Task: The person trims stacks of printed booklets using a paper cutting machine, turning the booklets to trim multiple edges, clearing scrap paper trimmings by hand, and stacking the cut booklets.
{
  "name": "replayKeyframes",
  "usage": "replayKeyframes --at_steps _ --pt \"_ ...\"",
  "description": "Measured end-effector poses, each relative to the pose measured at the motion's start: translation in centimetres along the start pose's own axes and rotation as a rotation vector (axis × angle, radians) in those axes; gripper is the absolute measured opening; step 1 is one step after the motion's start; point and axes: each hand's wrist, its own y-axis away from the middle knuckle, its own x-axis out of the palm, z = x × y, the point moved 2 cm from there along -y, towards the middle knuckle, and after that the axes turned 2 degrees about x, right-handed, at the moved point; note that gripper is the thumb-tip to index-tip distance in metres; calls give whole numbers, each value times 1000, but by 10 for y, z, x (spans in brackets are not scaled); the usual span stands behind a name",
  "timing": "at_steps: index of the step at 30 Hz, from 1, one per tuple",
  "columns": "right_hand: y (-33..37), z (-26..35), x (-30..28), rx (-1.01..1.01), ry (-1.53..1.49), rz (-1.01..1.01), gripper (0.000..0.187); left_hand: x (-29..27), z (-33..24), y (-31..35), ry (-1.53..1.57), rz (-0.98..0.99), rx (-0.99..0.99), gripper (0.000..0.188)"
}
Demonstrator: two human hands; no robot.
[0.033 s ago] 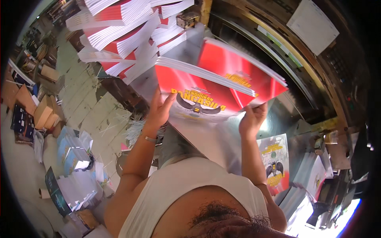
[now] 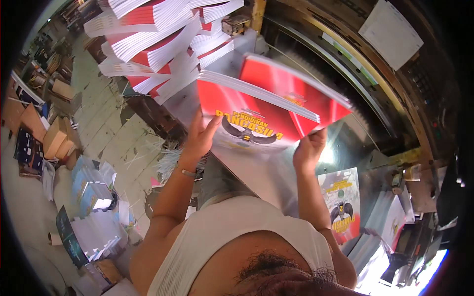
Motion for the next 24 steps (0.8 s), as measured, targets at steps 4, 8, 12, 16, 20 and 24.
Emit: replayKeyframes --at_steps 4,8,12,16,20,24 --pt "26 -8 5 -23 222 235 52 9 -13 2 -30 -20 20 40" --pt "41 4 22 77 293 424 107 2 8 -3 -142 -1 140 39" --pt "38 4 22 -43 300 459 79 8 11 -5 -30 -115 56 38" --pt "41 9 37 119 289 222 59 15 2 -5 -103 -73 117 41" --pt "44 9 39 -84 373 209 57 11 -11 10 -558 -25 322 45" --pt "51 -1 23 90 535 280 68 9 -6 17 -71 -16 -7 39"
